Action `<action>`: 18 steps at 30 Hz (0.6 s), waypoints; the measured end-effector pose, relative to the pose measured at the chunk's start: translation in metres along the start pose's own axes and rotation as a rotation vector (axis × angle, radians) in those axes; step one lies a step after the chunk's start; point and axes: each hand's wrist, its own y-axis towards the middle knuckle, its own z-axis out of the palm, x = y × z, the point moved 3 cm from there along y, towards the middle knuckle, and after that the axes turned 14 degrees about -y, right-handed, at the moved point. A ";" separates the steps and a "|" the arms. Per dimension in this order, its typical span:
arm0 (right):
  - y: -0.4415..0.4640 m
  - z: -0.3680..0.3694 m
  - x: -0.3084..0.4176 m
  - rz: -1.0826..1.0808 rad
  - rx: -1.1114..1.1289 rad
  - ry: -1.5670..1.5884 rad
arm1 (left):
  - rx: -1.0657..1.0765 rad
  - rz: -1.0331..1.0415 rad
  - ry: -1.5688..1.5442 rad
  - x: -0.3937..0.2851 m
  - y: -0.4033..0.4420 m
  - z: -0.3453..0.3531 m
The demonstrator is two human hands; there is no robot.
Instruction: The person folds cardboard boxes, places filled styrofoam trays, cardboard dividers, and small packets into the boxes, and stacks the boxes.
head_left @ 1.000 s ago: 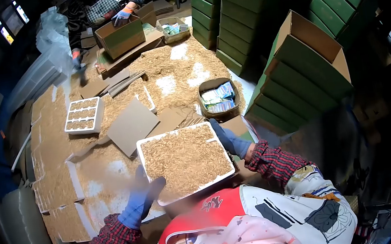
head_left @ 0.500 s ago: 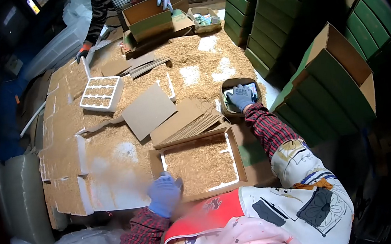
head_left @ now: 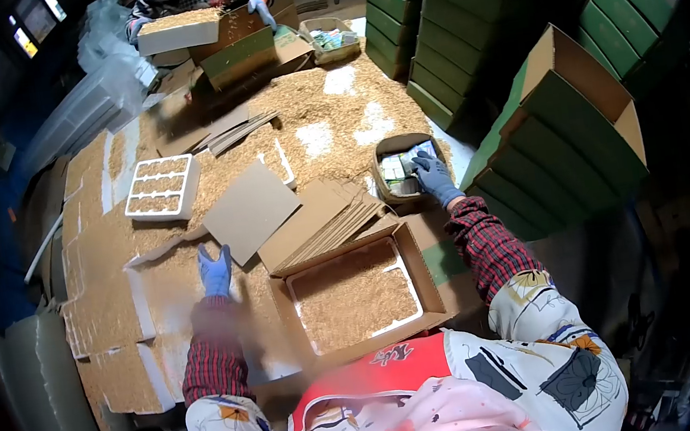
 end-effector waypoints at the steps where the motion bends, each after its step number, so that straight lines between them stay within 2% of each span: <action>1: -0.006 -0.010 0.005 -0.035 -0.041 0.005 | -0.036 -0.016 0.027 0.007 0.009 0.006; 2: -0.008 -0.017 0.004 -0.028 -0.007 0.101 | -0.018 -0.007 0.021 0.010 0.015 0.015; 3: -0.009 -0.030 0.013 -0.026 0.026 0.199 | -0.086 -0.156 -0.148 0.017 0.020 0.022; 4: -0.017 -0.041 0.019 0.156 0.020 0.351 | -0.156 -0.312 -0.313 0.026 0.022 0.028; 5: -0.021 -0.054 0.026 0.211 -0.051 0.389 | -0.149 -0.311 -0.312 0.043 0.032 0.040; 7: -0.017 -0.045 0.013 0.334 0.019 0.518 | -0.121 -0.416 -1.028 0.085 0.053 0.060; 8: -0.020 -0.054 0.022 0.391 0.052 0.540 | -0.108 -0.292 -0.890 0.060 0.044 0.044; 9: -0.019 -0.055 0.023 0.395 0.039 0.546 | 0.086 -0.118 -0.800 0.049 0.055 0.035; 10: -0.016 -0.056 0.025 0.419 0.073 0.634 | 0.045 -0.220 -0.890 0.051 0.050 0.030; 11: -0.014 -0.056 0.025 0.447 0.101 0.719 | 0.011 -0.321 -0.981 -0.005 0.019 0.011; 13: -0.008 -0.053 0.023 0.463 0.097 0.817 | 0.037 -0.166 -0.833 -0.029 0.015 -0.018; 14: -0.012 -0.057 0.025 0.490 0.079 0.906 | 0.043 -0.013 -0.942 -0.055 0.001 -0.031; 15: -0.014 -0.061 0.032 0.511 0.061 0.994 | 0.083 0.066 -0.909 -0.070 -0.008 -0.043; 16: -0.020 -0.069 0.046 0.419 0.019 1.050 | 0.048 0.198 -0.830 -0.103 -0.029 -0.057; 17: -0.036 -0.092 0.073 0.226 0.012 1.090 | 0.043 0.243 -0.785 -0.113 -0.038 -0.068; 18: -0.056 -0.114 0.103 0.123 0.037 1.029 | 0.044 0.321 -0.758 -0.138 -0.057 -0.080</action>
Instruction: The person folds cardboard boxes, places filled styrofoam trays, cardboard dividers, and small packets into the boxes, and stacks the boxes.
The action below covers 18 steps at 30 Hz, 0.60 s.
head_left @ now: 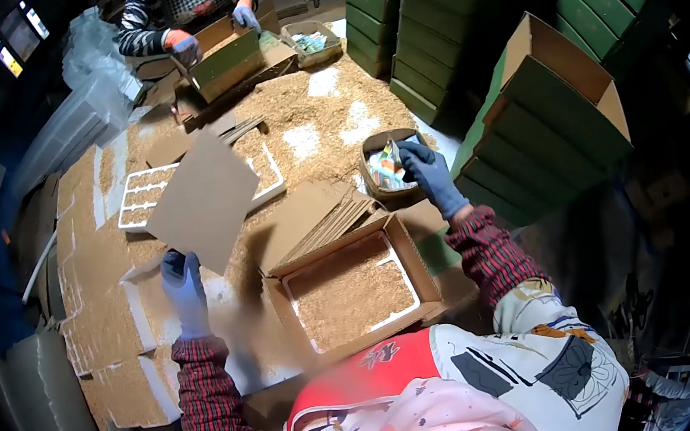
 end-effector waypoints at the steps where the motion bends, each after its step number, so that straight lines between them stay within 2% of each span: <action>1: -0.029 0.011 0.029 -0.100 0.095 -0.135 | 0.032 0.060 0.034 -0.032 -0.015 0.021; 2: -0.060 0.029 0.051 -0.194 0.126 -0.191 | 0.015 0.092 0.004 -0.054 -0.031 0.044; 3: -0.095 0.038 0.084 -0.272 0.248 -0.368 | 0.005 0.115 -0.025 -0.068 -0.045 0.059; 4: -0.112 0.040 0.103 -0.443 0.370 -0.659 | 0.245 0.128 0.255 -0.074 -0.056 0.064; 5: -0.119 0.040 0.110 -0.632 0.487 -0.953 | 0.406 0.343 0.238 -0.083 -0.071 0.084; 6: -0.114 0.021 0.076 -0.753 0.237 -0.764 | 0.662 0.595 0.367 -0.111 -0.081 0.106; 7: -0.107 0.008 0.082 -0.174 0.217 -0.279 | 0.869 0.672 0.620 -0.111 -0.092 0.118; 9: -0.100 -0.031 0.084 0.053 -0.072 0.048 | 1.072 0.770 0.751 -0.091 -0.120 0.123; 10: -0.104 -0.032 0.089 0.041 -0.075 0.050 | 1.203 0.709 0.832 -0.076 -0.127 0.122; 11: -0.115 -0.026 0.104 -0.163 -0.073 -0.207 | 1.337 0.643 0.914 -0.062 -0.132 0.120; 12: -0.130 -0.017 0.119 -0.360 -0.077 -0.466 | 1.342 0.707 0.891 -0.056 -0.131 0.122; 13: -0.147 0.003 0.136 -0.581 0.128 -0.506 | 1.350 0.718 0.891 -0.058 -0.130 0.128; 14: -0.161 0.024 0.138 -0.636 0.361 -0.644 | 1.455 0.657 1.093 -0.055 -0.130 0.135; 15: -0.176 0.045 0.121 -0.726 0.460 -0.858 | 1.551 0.587 1.297 -0.051 -0.130 0.140; 16: -0.187 0.059 0.089 -0.647 0.612 -1.043 | 1.625 0.481 1.356 -0.036 -0.129 0.141; 17: -0.189 0.068 0.062 -0.364 0.909 -1.223 | 1.628 0.494 1.357 -0.021 -0.132 0.140; 18: -0.187 0.073 0.045 -0.338 0.946 -1.297 | 1.629 0.457 1.402 -0.008 -0.134 0.139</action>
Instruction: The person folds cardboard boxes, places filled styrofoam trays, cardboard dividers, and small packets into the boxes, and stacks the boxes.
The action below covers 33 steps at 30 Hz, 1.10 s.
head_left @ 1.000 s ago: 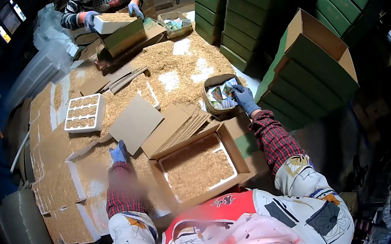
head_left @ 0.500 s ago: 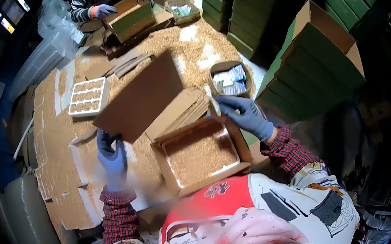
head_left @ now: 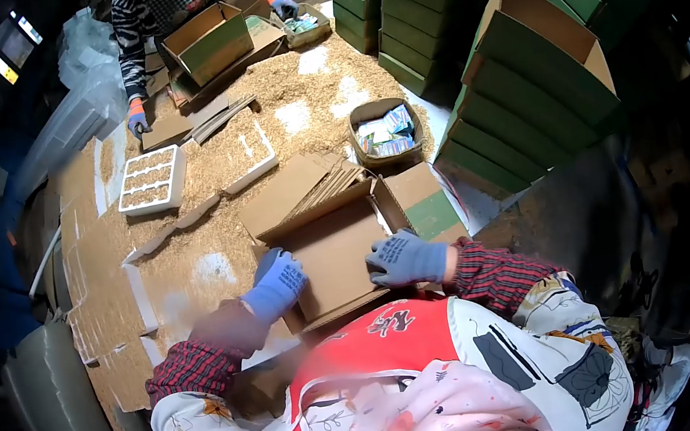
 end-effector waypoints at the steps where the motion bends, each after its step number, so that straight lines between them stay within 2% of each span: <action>1: 0.006 0.011 -0.003 0.019 0.061 -0.051 | 0.035 -0.036 0.008 0.003 0.001 0.011; 2: 0.006 0.007 -0.004 0.029 0.044 -0.055 | -0.250 0.011 -0.055 0.001 -0.002 0.001; 3: 0.002 -0.005 -0.003 -0.004 -0.197 0.099 | -0.366 0.024 -0.069 -0.011 -0.013 -0.027; 4: -0.005 -0.016 -0.003 -0.040 -0.433 0.257 | -0.391 0.064 -0.232 -0.016 -0.022 -0.044; 5: -0.012 -0.024 -0.008 -0.036 -0.441 0.255 | -0.415 0.104 -0.396 -0.017 -0.025 -0.055; 6: -0.023 -0.038 -0.020 0.022 -0.636 0.466 | -0.415 0.108 -0.388 -0.016 -0.028 -0.053; 7: -0.033 -0.046 -0.036 0.081 -0.830 0.680 | -0.724 -0.044 -0.602 -0.007 -0.040 -0.052; 8: -0.030 -0.027 -0.060 0.201 -0.851 0.903 | -1.028 -0.203 -0.814 0.003 -0.056 -0.046; 9: -0.022 0.004 -0.088 0.326 -0.864 1.128 | -1.192 -0.322 -0.976 0.013 -0.063 -0.031; 11: -0.009 0.047 -0.117 0.338 -0.751 1.224 | -1.440 -0.514 -1.780 0.032 -0.053 0.056; 12: 0.006 0.088 -0.122 0.384 -0.662 1.154 | -1.202 -0.372 -2.042 0.025 -0.037 0.071; 13: 0.025 0.136 -0.122 0.413 -0.596 1.069 | -1.188 -0.350 -2.037 0.006 -0.031 0.075; 14: 0.044 0.179 -0.120 0.427 -0.569 0.992 | -1.125 -0.523 -1.929 -0.016 -0.018 0.078; 15: 0.052 0.176 -0.103 0.430 -0.587 0.935 | -1.061 -0.679 -1.809 -0.029 -0.013 0.085; 16: 0.053 0.173 -0.096 0.512 -0.501 0.823 | -1.040 -0.656 -1.647 -0.013 0.000 0.118; 17: 0.035 0.126 -0.070 0.603 -0.416 0.715 | -1.060 -0.673 -1.517 0.003 0.013 0.144; 18: 0.027 0.099 -0.058 0.613 -0.394 0.721 | -1.104 -0.587 -1.523 -0.004 0.014 0.115; 19: 0.019 0.084 -0.049 0.621 -0.367 0.729 | -1.198 -0.619 -1.668 -0.008 0.014 0.112; 20: 0.016 0.079 -0.043 0.587 -0.377 0.808 | -1.002 -0.766 -1.811 -0.014 0.004 0.081; 21: 0.014 0.074 -0.040 0.544 -0.394 0.883 | -0.919 -0.774 -1.923 0.004 0.008 0.112; 23: 0.001 0.056 -0.034 0.457 -0.376 0.976 | -0.886 -0.449 -2.026 0.021 0.011 0.125; 25: -0.015 0.048 -0.039 0.441 -0.511 1.010 | -0.888 -0.395 -1.937 0.023 0.018 0.093; 26: -0.030 0.035 -0.045 0.370 -0.630 1.139 | -0.901 -0.379 -1.864 0.021 0.018 0.075; 27: -0.051 0.017 -0.053 0.292 -0.743 1.263 | -0.927 -0.329 -1.814 0.013 0.018 0.040; 28: -0.075 0.000 -0.064 0.355 -0.801 1.314 | -0.961 -0.207 -1.810 0.007 0.024 0.000; 29: -0.110 -0.042 -0.074 0.245 -0.946 1.257 | -0.983 -0.050 -1.822 -0.003 0.031 -0.048; 30: -0.142 -0.062 -0.090 0.546 -1.015 1.012 | -1.006 0.128 -1.837 -0.014 0.040 -0.100; 31: -0.170 -0.073 -0.114 0.482 -1.247 0.722 | -1.014 0.317 -1.853 -0.024 0.053 -0.150; 32: -0.232 -0.122 -0.127 0.348 -1.547 0.929 | -0.995 0.503 -1.873 -0.032 0.072 -0.197; 33: -0.268 -0.159 -0.116 0.364 -1.574 1.054 | -0.980 0.658 -1.886 -0.040 0.091 -0.238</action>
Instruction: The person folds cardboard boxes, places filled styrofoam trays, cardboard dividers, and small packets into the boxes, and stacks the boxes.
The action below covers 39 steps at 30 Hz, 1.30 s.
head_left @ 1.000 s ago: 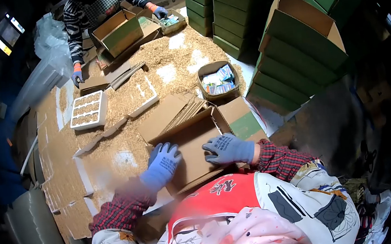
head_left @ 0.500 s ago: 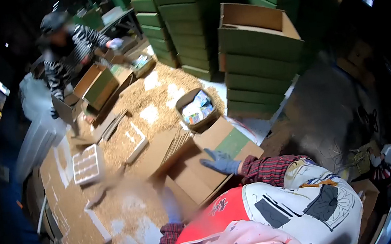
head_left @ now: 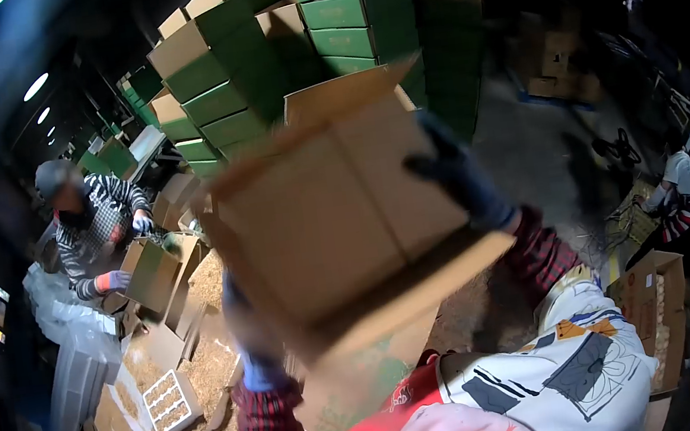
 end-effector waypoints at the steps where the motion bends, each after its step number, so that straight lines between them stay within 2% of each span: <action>1: 0.024 -0.041 -0.010 -0.249 -0.060 -0.304 | 0.072 0.036 -0.060 0.004 0.035 0.022; 2: 0.039 -0.064 -0.001 -0.484 -0.110 -0.624 | 0.074 0.036 -0.066 0.014 0.065 0.027; 4: 0.054 -0.091 0.043 -0.934 -0.367 -1.251 | 0.213 -0.001 0.214 0.047 0.117 0.028; 5: 0.061 -0.085 0.062 -0.942 -0.365 -1.252 | 0.173 -0.033 0.210 0.057 0.136 0.039; 7: 0.083 -0.088 0.074 -0.388 -0.438 0.000 | 0.135 -0.092 0.250 0.090 0.169 0.045; 8: 0.103 -0.104 0.054 -0.393 -0.441 0.002 | 0.136 -0.117 0.291 0.118 0.185 0.036; 9: 0.135 -0.126 0.017 -0.341 -0.386 0.079 | 0.301 -0.232 0.308 0.135 0.189 0.035; 10: 0.154 -0.139 -0.003 -0.291 -0.332 0.156 | 0.278 -0.091 0.585 0.145 0.187 0.035; 12: 0.153 -0.130 -0.014 0.059 -0.132 0.004 | 0.259 -0.064 0.564 0.139 0.178 0.050; 13: 0.171 -0.141 -0.057 -0.035 0.013 -0.172 | 0.247 -0.124 0.442 0.134 0.170 0.058; 15: 0.192 -0.150 -0.112 -0.115 0.161 -0.337 | 0.223 -0.094 0.477 0.153 0.173 0.037; 16: 0.186 -0.134 -0.112 -0.484 0.272 -0.763 | 0.196 -0.052 0.505 0.155 0.169 0.022; 17: 0.180 -0.121 -0.117 -0.857 0.381 -1.177 | 0.177 -0.128 0.328 0.130 0.151 0.049; 18: 0.186 -0.112 -0.112 -0.850 0.390 -1.170 | 0.169 -0.110 0.302 0.121 0.143 0.056; 19: 0.201 -0.104 -0.105 -0.476 0.433 -1.188 | 0.136 -0.148 0.273 0.125 0.144 0.049; 20: 0.199 -0.109 -0.116 -0.157 0.411 -0.944 | 0.100 -0.189 0.244 0.130 0.148 0.034; 21: 0.196 -0.116 -0.128 0.155 0.289 -0.581 | 0.335 -0.081 0.278 0.128 0.158 0.026; 22: 0.190 -0.123 -0.139 0.380 0.094 -0.277 | 0.370 0.038 0.410 0.138 0.163 0.001; 24: 0.139 -0.125 -0.150 0.194 -0.076 -0.279 | 0.056 -0.160 0.110 0.144 0.164 -0.031; 26: 0.094 -0.121 -0.206 0.140 -0.094 -0.122 | -0.141 -0.309 -0.110 0.161 0.172 -0.058; 27: 0.073 -0.115 -0.251 0.149 -0.072 -0.004 | -0.200 -0.332 -0.145 0.176 0.173 -0.063; 29: 0.037 -0.098 -0.361 0.110 -0.024 0.227 | -0.191 -0.194 -0.080 0.239 0.162 -0.054; 30: 0.024 -0.075 -0.308 0.423 -0.102 0.472 | -0.166 -0.129 -0.051 0.261 0.158 -0.043; 31: 0.027 -0.079 -0.312 0.462 -0.056 0.555 | -0.127 -0.190 -0.022 0.237 0.153 -0.003; 32: 0.027 -0.088 -0.332 0.380 0.016 0.496 | -0.091 -0.268 0.007 0.211 0.137 0.030; 34: 0.026 -0.091 -0.333 0.309 0.028 0.572 | 0.009 -0.275 -0.099 0.198 0.129 0.040; 35: 0.021 -0.093 -0.329 0.319 0.054 0.575 | 0.074 -0.212 -0.101 0.200 0.130 0.030; 36: 0.013 -0.099 -0.327 0.351 0.020 0.579 | 0.045 -0.202 -0.099 0.211 0.120 0.012; 37: 0.002 -0.102 -0.330 0.383 -0.011 0.584 | -0.080 -0.194 0.082 0.224 0.099 -0.013; 38: -0.022 -0.111 -0.358 0.565 -0.193 0.467 | -0.213 -0.187 0.266 0.230 0.075 -0.035; 39: -0.048 -0.122 -0.389 0.754 -0.369 0.363 | -0.215 -0.145 0.451 0.228 0.041 -0.049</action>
